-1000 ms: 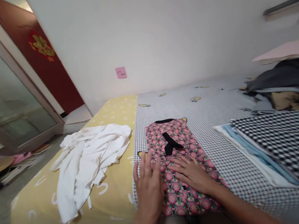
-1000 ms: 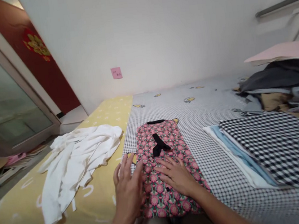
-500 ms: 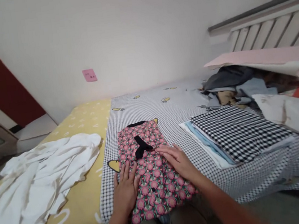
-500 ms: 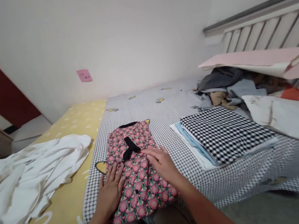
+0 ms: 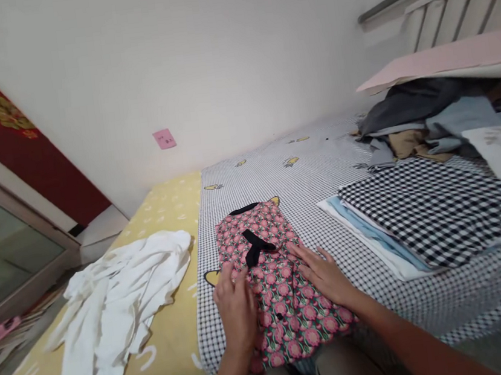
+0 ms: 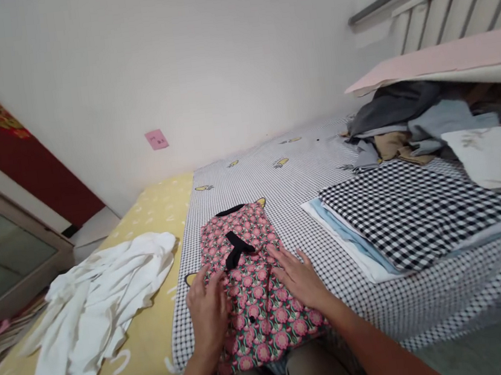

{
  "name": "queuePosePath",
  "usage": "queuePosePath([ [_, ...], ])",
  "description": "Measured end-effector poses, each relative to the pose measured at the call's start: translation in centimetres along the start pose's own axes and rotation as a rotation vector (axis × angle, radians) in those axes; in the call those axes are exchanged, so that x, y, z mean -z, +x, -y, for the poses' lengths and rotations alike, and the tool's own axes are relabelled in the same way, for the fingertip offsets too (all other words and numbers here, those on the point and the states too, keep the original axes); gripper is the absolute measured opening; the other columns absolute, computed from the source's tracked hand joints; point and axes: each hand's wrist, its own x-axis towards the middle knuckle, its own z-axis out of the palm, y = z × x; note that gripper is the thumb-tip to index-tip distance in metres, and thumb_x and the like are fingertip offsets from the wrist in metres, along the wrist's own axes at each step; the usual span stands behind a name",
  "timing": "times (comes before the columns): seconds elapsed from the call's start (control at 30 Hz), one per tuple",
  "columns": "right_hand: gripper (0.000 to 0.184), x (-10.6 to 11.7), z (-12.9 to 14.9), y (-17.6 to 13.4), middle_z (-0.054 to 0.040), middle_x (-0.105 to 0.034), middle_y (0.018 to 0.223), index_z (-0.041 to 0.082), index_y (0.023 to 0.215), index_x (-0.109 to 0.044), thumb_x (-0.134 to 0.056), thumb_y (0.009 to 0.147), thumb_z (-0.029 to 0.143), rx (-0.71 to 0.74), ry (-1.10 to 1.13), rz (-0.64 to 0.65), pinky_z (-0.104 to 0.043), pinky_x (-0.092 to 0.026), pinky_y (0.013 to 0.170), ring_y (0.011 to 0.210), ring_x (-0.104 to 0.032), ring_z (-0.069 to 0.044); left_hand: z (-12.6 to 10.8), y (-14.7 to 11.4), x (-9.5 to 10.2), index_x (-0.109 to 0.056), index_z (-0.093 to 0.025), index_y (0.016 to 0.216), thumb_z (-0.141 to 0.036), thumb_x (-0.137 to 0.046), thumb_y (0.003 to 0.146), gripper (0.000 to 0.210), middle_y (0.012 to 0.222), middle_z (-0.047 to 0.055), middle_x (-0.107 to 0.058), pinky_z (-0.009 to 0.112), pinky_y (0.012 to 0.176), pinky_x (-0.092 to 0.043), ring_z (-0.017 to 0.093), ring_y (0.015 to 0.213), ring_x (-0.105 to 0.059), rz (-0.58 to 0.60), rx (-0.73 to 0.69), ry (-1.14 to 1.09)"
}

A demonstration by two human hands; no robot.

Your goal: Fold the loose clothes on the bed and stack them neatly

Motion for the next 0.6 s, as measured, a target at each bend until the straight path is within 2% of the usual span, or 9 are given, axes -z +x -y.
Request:
queuePosePath([
  [0.1, 0.056, -0.1, -0.5, 0.0, -0.0078, -0.054, 0.152, 0.034, 0.161, -0.017, -0.024, 0.106, 0.045, -0.023, 0.164, -0.092, -0.061, -0.020, 0.121, 0.145, -0.042, -0.021, -2.5, 0.5, -0.5, -0.067, -0.022, 0.110, -0.035, -0.048, 0.097, 0.026, 0.109, 0.012, -0.069, 0.043, 0.091, -0.048, 0.030, 0.104, -0.064, 0.229, 0.063, -0.120],
  [0.17, 0.057, -0.1, -0.7, 0.0, -0.0089, -0.056, 0.149, 0.032, 0.160, -0.020, -0.027, 0.105, 0.042, -0.023, 0.191, -0.123, -0.061, -0.022, 0.121, 0.143, -0.046, -0.021, -3.3, 0.5, -1.5, -0.063, -0.019, 0.106, -0.043, -0.060, 0.091, 0.028, 0.104, 0.013, -0.067, 0.041, 0.086, -0.048, 0.032, 0.101, -0.063, 0.305, 0.159, -0.122],
  [0.23, 0.054, -0.2, -0.7, 0.0, -0.0079, -0.057, 0.149, 0.033, 0.157, -0.030, -0.031, 0.103, 0.038, -0.011, 0.145, -0.108, -0.062, -0.021, 0.120, 0.141, -0.048, -0.023, -3.3, 0.6, -2.7, -0.059, -0.019, 0.100, -0.040, -0.073, 0.080, 0.032, 0.105, 0.011, -0.063, 0.040, 0.086, -0.045, 0.033, 0.103, -0.060, 0.267, 0.225, -0.172],
  [0.3, 0.052, -0.2, -0.7, 0.1, -0.0057, -0.057, 0.149, 0.035, 0.152, -0.041, -0.033, 0.100, 0.032, -0.012, 0.090, -0.080, -0.064, -0.020, 0.120, 0.141, -0.047, -0.024, -2.7, 0.7, -3.6, -0.055, -0.022, 0.090, -0.035, -0.076, 0.074, 0.029, 0.095, 0.006, -0.061, 0.036, 0.082, -0.043, 0.028, 0.095, -0.059, 0.216, 0.281, -0.295],
  [0.43, 0.051, -0.3, -0.7, 0.2, -0.0056, -0.059, 0.147, 0.033, 0.146, -0.051, -0.039, 0.096, 0.029, -0.037, 0.072, -0.065, -0.063, -0.020, 0.120, 0.141, -0.048, -0.024, -0.6, 1.4, -4.1, -0.045, -0.024, 0.070, -0.036, -0.067, 0.079, 0.027, 0.067, -0.004, -0.052, 0.028, 0.064, -0.038, 0.018, 0.066, -0.052, 0.229, 0.340, -0.465],
  [0.6, 0.048, -0.4, -0.7, 0.2, -0.0062, -0.064, 0.141, 0.032, 0.137, -0.058, -0.048, 0.091, 0.030, -0.031, 0.143, -0.123, -0.064, -0.019, 0.119, 0.137, -0.052, -0.027, 0.4, 1.4, -3.5, -0.048, -0.024, 0.074, -0.038, -0.065, 0.080, 0.023, 0.069, -0.003, -0.053, 0.028, 0.064, -0.042, 0.018, 0.067, -0.054, 0.205, 0.297, -0.516],
])
